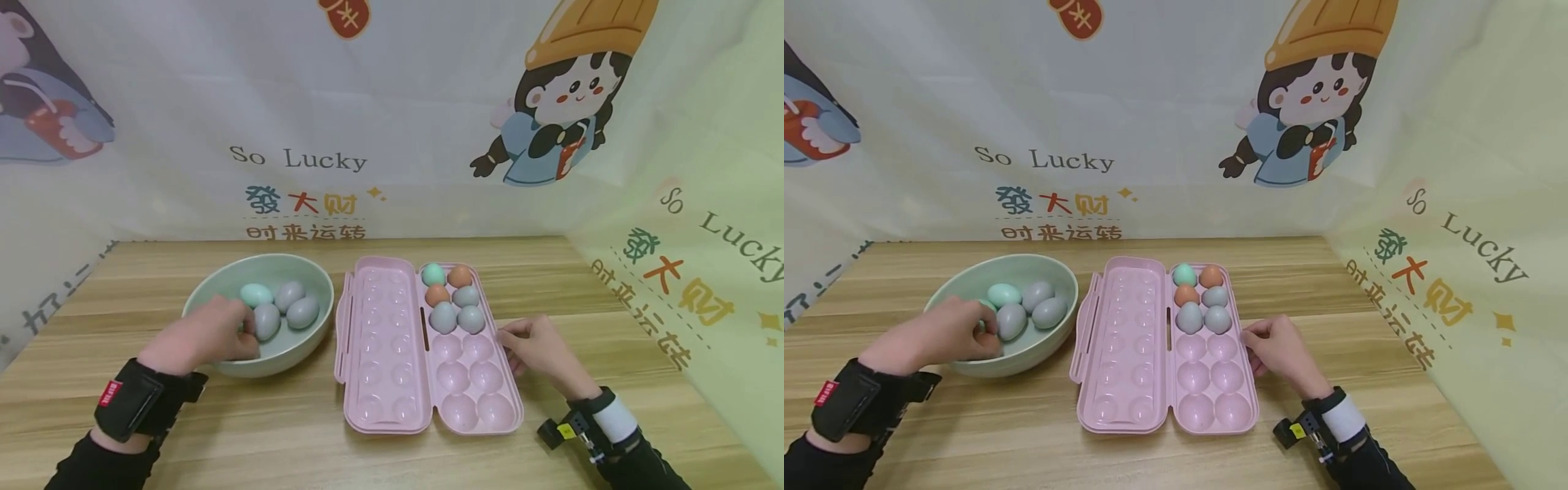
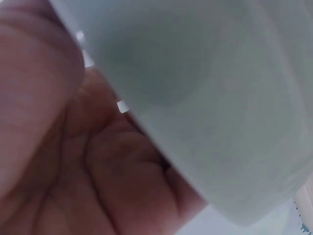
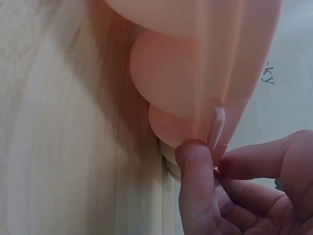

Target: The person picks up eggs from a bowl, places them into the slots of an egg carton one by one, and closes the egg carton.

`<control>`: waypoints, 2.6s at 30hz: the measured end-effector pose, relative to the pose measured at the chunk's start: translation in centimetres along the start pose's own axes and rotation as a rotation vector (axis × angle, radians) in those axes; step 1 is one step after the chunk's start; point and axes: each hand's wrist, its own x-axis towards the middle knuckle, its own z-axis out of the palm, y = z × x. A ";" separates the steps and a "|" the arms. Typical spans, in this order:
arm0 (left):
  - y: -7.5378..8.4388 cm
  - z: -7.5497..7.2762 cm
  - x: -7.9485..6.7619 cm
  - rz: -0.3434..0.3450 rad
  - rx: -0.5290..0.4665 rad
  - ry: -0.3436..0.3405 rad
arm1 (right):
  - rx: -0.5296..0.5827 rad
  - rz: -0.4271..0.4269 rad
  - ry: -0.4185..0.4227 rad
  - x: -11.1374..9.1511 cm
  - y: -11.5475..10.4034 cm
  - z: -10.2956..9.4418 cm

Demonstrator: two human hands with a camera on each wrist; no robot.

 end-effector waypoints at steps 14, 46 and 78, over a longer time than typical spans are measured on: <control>0.1 -0.3 -0.2 -0.004 -0.016 -0.020 | -0.002 0.024 0.005 0.0 0.0 0.1; 1.7 -1.4 0.0 0.115 0.166 0.244 | -0.014 0.002 0.021 0.0 0.2 0.1; 4.0 -1.5 -0.3 0.242 0.192 0.526 | -0.027 0.045 0.033 -0.3 0.1 0.3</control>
